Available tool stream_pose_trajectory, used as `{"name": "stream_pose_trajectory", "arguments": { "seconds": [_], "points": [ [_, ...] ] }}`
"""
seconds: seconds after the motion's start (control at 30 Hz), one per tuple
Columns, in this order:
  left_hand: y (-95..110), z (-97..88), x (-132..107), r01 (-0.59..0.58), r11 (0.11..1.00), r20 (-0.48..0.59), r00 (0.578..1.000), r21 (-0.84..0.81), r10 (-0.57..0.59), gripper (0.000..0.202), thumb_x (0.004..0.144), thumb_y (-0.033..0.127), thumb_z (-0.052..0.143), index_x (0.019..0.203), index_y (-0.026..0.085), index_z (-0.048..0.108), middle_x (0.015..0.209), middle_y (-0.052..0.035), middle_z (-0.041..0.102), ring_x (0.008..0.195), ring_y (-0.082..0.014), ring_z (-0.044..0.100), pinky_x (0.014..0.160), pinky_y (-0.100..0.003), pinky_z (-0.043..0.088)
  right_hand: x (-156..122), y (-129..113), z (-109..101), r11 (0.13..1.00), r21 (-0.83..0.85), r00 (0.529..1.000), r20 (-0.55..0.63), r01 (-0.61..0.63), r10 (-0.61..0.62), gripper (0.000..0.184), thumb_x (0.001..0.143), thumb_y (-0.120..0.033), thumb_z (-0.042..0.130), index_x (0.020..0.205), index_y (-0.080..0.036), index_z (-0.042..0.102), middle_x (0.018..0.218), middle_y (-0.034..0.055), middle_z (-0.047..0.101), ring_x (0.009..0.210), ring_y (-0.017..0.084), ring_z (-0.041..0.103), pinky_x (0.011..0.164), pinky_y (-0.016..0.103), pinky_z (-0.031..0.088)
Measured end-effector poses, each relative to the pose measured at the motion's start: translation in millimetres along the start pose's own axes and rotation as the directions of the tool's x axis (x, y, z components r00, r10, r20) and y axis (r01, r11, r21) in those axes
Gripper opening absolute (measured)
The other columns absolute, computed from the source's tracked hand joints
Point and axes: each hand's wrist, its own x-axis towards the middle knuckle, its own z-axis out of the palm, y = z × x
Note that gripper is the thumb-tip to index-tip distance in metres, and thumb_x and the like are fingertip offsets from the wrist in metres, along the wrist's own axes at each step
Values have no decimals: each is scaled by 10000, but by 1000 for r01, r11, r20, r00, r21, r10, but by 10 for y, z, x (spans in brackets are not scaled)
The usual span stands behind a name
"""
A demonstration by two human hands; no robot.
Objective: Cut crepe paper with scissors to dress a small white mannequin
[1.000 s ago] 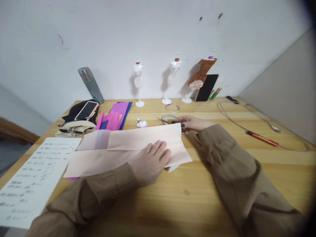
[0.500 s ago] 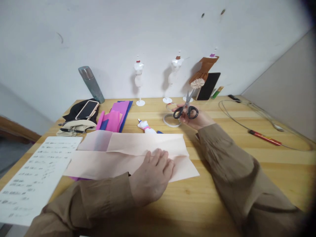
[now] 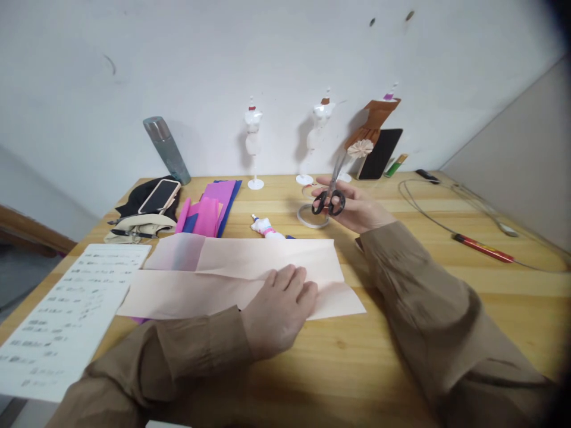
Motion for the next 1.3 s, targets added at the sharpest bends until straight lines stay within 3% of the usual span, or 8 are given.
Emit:
{"name": "stream_pose_trajectory", "arguments": {
  "seconds": [0.13,0.2,0.3,0.4,0.57,0.73,1.03,1.3],
  "points": [
    [-27,-16,7,27,993,20,999,-111,-25,383,974,204,348,1319,107,482,1414,-181,513,1298,-330,452,992,-468,459,-26,-151,31,978,-190,996,-7,87,-89,722,733,-483,691,1384,-244,490,1257,128,602,1032,282,640,910,440,522],
    [-61,-48,22,29,981,30,999,-191,-24,386,959,203,394,1325,113,475,1412,-168,518,1304,-313,447,1022,-455,446,-48,-263,-41,906,-393,987,28,159,-160,694,746,-470,678,1377,-227,523,1210,125,607,1022,292,624,907,443,512],
    [-129,-128,56,23,939,27,1000,-342,-14,333,965,212,405,1268,129,515,1339,-146,564,1253,-268,489,1054,-422,433,-108,-390,-272,566,-766,944,167,306,-285,632,733,-389,684,1330,-192,610,1154,133,608,1043,332,594,957,478,461],
    [-190,-215,87,17,882,31,1000,-471,-3,293,973,205,374,1184,137,566,1239,-139,607,1181,-241,533,1061,-396,435,-225,-391,-574,223,-896,913,334,385,-235,575,743,-298,623,1312,-223,638,1194,129,623,1117,365,575,965,517,422],
    [-230,-276,97,18,851,32,999,-524,-1,349,966,180,331,1189,119,592,1263,-161,604,1217,-260,522,1103,-411,398,-517,-261,-919,-60,-850,842,526,523,-122,520,774,-219,544,1281,-199,659,1121,144,670,959,308,612,882,498,419],
    [-213,-287,113,25,854,60,998,-520,7,350,961,181,334,1199,132,586,1224,-140,616,1187,-262,521,1090,-422,412,-707,-217,-948,-135,-824,817,564,550,-122,563,747,-178,546,1300,-201,648,1067,132,675,884,279,594,901,496,390],
    [-200,-296,134,40,855,84,996,-518,5,327,962,183,331,1184,160,571,1186,-126,603,1169,-265,515,1056,-444,429,-727,-89,-903,-212,-822,820,559,528,-124,471,786,-230,564,1247,-231,663,1087,105,682,890,259,596,926,465,350],
    [-185,-334,161,66,848,137,991,-526,8,336,973,185,312,1184,119,565,1162,-142,575,1107,-272,501,1035,-454,427,-787,-65,-894,-197,-843,839,529,501,-130,492,809,-212,545,1292,-229,637,1086,99,683,895,251,611,922,451,351]
  ]
}}
